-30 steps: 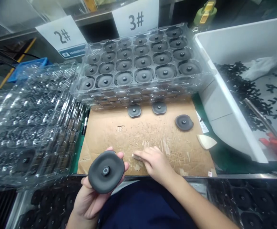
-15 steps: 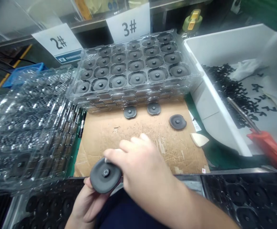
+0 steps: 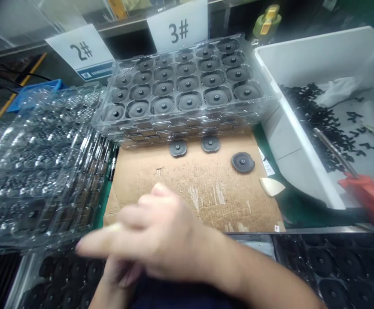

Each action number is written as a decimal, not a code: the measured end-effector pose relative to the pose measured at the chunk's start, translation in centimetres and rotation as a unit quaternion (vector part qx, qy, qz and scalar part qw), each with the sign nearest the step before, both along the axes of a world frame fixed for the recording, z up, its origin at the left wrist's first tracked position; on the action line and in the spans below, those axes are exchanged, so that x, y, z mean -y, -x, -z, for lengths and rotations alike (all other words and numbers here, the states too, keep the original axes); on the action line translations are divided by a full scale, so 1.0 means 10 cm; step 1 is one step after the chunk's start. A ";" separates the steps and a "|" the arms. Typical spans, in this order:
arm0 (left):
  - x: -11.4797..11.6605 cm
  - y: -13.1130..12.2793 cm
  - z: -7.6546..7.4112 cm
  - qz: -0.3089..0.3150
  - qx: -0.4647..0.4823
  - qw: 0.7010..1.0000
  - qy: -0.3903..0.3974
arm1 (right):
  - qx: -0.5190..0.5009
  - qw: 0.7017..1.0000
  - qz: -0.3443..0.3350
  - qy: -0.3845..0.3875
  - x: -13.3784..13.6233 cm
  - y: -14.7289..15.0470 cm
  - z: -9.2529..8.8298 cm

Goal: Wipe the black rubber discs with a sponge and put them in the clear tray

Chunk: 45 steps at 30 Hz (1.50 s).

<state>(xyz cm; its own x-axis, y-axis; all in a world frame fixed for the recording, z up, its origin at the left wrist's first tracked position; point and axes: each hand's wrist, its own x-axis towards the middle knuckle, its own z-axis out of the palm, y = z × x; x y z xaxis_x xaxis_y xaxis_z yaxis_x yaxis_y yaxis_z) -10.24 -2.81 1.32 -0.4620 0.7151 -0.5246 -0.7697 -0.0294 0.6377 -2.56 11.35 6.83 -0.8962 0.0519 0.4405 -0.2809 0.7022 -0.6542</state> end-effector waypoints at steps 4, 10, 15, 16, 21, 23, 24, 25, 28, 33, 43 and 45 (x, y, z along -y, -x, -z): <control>0.06 0.07 -0.08 0.009 0.056 0.997 -0.052 | 0.138 0.978 0.135 0.074 -0.23 -0.09 0.29; 0.08 0.12 -0.13 0.016 0.067 0.993 -0.092 | 0.223 0.960 0.141 0.096 -0.08 -0.33 0.99; 0.04 0.10 -0.12 0.040 0.063 0.993 -0.090 | 0.193 0.948 0.224 0.117 -0.13 -0.31 0.83; 0.04 0.10 -0.12 0.042 0.065 0.993 -0.090 | 0.169 0.945 0.250 0.126 -0.16 -0.30 0.70; 0.02 0.07 -0.12 0.050 0.089 0.989 -0.105 | 0.078 0.944 0.300 0.116 -0.20 -0.25 0.31; 0.02 0.06 -0.11 0.055 0.099 0.987 -0.112 | 0.107 0.947 0.292 0.083 -0.20 -0.25 0.44; 0.02 0.05 -0.11 0.056 0.102 0.987 -0.112 | 0.132 0.947 0.286 0.063 -0.20 -0.26 0.57; 0.03 0.04 -0.11 0.056 0.104 0.987 -0.111 | 0.157 0.946 0.282 0.042 -0.21 -0.28 0.71; 0.04 0.05 -0.10 0.047 0.114 0.987 -0.106 | 0.186 0.933 0.307 -0.013 -0.21 -0.39 1.12; 0.04 0.07 -0.07 0.044 0.145 0.981 -0.118 | 0.171 0.921 0.345 -0.058 -0.10 -0.56 1.36; -0.01 0.02 -0.11 0.056 0.153 0.981 -0.107 | 0.116 0.927 0.356 0.011 -0.41 -0.19 0.96; -0.03 -0.02 -0.13 0.048 0.117 0.987 -0.096 | 0.085 0.943 0.320 0.039 -0.29 -0.18 0.64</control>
